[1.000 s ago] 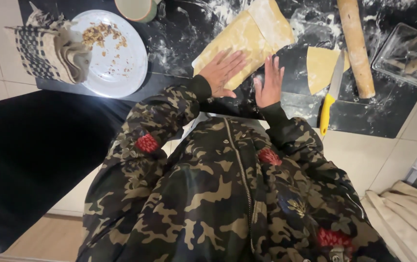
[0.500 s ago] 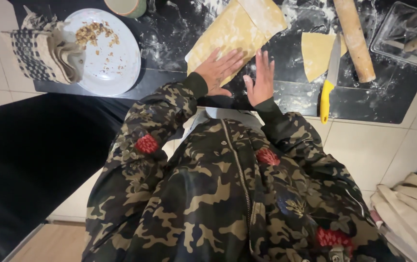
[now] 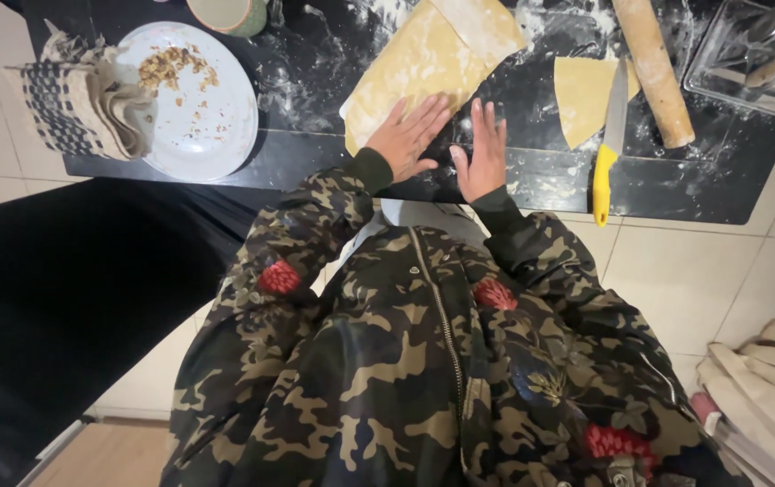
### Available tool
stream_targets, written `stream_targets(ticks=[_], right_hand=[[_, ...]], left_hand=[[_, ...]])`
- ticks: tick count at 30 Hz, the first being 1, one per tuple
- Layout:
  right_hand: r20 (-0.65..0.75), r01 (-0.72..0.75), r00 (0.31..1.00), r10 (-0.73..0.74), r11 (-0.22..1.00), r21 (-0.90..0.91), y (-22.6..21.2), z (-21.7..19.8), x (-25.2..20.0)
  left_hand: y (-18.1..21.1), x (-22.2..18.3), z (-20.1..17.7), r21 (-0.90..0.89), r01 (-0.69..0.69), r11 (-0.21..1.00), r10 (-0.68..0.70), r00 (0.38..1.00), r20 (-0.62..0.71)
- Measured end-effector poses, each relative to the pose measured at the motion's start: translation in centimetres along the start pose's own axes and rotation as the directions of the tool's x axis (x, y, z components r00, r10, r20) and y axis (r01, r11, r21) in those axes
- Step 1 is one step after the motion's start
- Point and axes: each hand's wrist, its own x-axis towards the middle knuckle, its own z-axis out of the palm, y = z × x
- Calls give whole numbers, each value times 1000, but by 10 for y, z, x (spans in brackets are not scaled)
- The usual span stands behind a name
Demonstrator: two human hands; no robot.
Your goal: Rolling out dough and filling it with meat to make dumplings using a mold.
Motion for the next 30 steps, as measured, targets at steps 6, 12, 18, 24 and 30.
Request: stream_targets(ticks=[6,12,18,24,30], right_hand=[[8,-1,1000,1,1000,-14,-1,-4,-3],[-41,-45,998,44,999,-17,10,-12,4],[-55,-76,996,76,997,2,12,-16,10],[-75,-104,992,105,994,16,19,-17,12],[-63,-113,991,115,993,33,20,-14,17]], left_hand=[[4,-1,3,136,23,990,-26,999,22],[-3,21,4,-43,135,990,-139,984,-111],[-18,51,5,-77,333,940,-339,936,-97],[-13,65,7,-55,353,934,-357,920,-162],[-7,73,2,132,437,890,-438,899,-23]])
